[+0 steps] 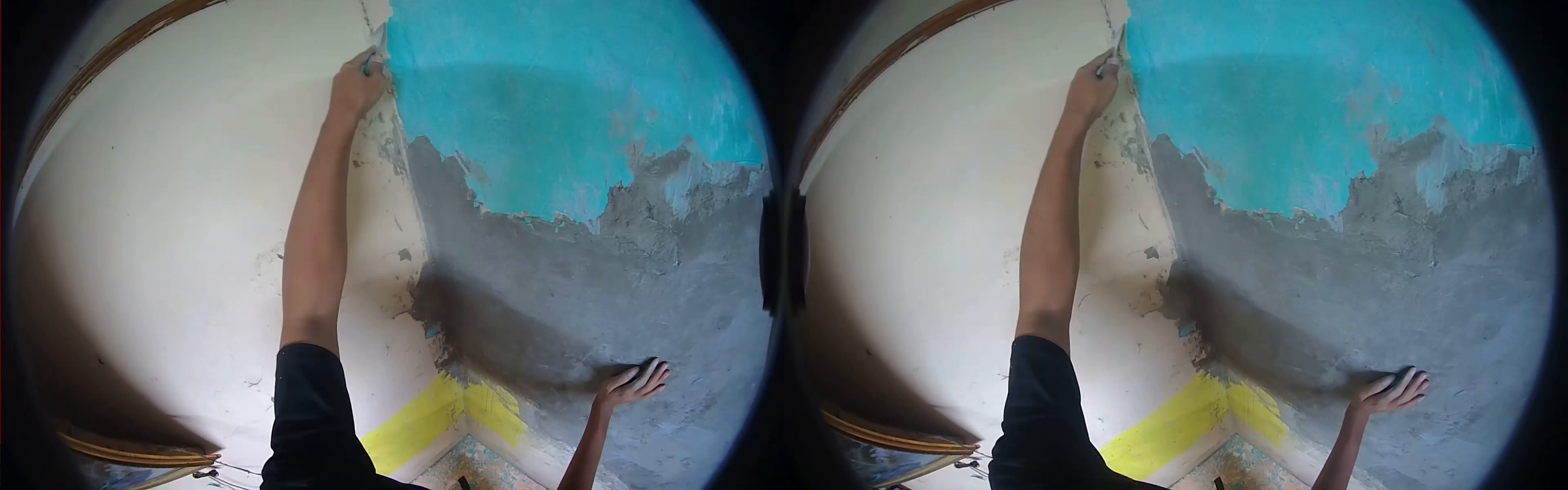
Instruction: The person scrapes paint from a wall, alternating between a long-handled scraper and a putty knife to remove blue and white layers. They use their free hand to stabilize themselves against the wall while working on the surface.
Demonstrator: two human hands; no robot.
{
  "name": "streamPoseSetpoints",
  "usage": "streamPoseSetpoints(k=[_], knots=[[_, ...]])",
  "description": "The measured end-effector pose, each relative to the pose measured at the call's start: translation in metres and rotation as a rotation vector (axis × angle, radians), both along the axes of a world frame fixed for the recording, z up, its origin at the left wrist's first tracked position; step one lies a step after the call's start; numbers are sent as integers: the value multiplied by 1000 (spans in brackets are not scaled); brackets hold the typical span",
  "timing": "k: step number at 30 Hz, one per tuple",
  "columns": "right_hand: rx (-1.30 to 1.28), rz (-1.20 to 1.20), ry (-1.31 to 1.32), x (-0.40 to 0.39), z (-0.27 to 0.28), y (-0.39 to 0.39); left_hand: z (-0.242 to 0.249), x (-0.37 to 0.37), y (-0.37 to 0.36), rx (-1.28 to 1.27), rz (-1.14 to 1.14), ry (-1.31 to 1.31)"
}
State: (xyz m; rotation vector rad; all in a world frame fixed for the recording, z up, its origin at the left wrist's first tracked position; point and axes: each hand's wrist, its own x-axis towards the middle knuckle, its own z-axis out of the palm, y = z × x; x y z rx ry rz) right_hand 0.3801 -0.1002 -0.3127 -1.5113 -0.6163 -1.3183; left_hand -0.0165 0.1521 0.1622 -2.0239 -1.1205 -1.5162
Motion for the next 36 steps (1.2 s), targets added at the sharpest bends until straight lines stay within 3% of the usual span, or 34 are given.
streamPoseSetpoints(k=[2,6,8,10,11,17,21,24,25,28,31,32,34,35,36], knots=[[3,-4,-6,2,-3,0,10,7,-9,64,-73,-6],[-12,9,-22,2,-3,1,-15,22,-33,-88,-64,-50],[-27,0,-17,1,-3,-3,-2,30,-47,-155,-114,-88],[-28,-5,-11,2,-3,-1,11,40,-73,-471,-133,-210],[-32,-1,-15,1,-4,-1,11,37,-53,-215,-137,-73],[-39,-17,-8,1,-4,-2,18,60,-18,-60,39,-78],[-23,-7,-5,1,-1,0,47,57,-54,-344,-29,-98],[-16,-5,-6,0,1,0,43,57,-63,-371,10,-69],[-9,-12,-10,-1,0,0,43,56,-55,-323,-71,-115],[-11,-15,-27,2,-2,0,70,51,-26,-392,-11,-150],[9,-12,-49,5,-4,2,49,55,-20,-139,-7,-36],[-2,6,-44,4,-4,0,32,58,-16,-165,-8,-29],[-23,16,-38,2,-2,-3,-6,77,-13,-75,-119,-231],[-14,10,-37,2,-1,-2,-24,89,-47,-258,-228,-316],[-2,16,-44,0,3,-3,-50,88,-34,-196,-295,-358]])
